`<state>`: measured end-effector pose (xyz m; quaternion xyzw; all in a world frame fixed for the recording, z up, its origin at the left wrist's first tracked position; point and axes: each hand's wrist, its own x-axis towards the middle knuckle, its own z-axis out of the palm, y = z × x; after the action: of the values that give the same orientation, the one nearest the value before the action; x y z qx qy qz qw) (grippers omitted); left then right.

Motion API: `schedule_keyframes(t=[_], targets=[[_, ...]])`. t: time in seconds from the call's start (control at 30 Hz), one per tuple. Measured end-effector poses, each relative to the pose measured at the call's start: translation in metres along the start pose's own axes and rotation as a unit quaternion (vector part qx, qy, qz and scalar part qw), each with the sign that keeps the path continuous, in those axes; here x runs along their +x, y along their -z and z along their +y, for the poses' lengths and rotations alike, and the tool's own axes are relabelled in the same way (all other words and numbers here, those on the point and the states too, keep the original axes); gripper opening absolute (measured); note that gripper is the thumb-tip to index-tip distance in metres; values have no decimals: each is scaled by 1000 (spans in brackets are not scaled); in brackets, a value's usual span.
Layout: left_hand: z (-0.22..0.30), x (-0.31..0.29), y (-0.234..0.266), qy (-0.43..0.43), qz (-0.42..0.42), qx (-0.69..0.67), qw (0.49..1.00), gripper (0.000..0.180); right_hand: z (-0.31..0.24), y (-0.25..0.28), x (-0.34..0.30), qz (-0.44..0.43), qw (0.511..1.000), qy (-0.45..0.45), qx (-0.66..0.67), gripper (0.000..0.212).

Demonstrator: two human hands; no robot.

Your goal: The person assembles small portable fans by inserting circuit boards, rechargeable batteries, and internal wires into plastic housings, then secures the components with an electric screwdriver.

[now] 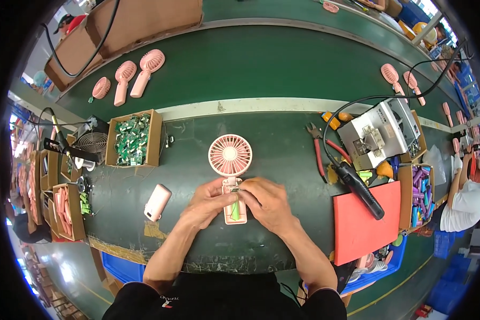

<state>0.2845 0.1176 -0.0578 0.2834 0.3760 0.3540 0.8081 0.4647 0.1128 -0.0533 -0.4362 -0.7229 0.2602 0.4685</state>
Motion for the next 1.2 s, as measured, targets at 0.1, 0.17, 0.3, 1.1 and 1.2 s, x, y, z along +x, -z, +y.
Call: schedule_keyframes(t=[0.1, 0.17, 0.3, 1.1, 1.2], targets=[[-1, -1, 0, -5, -5, 10, 1000, 38, -3, 0, 0, 0, 1000, 11, -25, 20], [-3, -1, 2, -11, -25, 15, 1000, 35, -4, -1, 0, 6, 999, 16, -41, 21], [-6, -2, 5, -21, -22, 19, 999, 32, -5, -5, -1, 0, 999, 15, -52, 20], [-5, -1, 6, -21, -33, 77, 996, 31, 4, -16, -5, 6, 990, 70, -121, 19], [-7, 0, 7, -26, -31, 86, 995, 32, 5, -15, -6, -5, 989, 71, -133, 18]])
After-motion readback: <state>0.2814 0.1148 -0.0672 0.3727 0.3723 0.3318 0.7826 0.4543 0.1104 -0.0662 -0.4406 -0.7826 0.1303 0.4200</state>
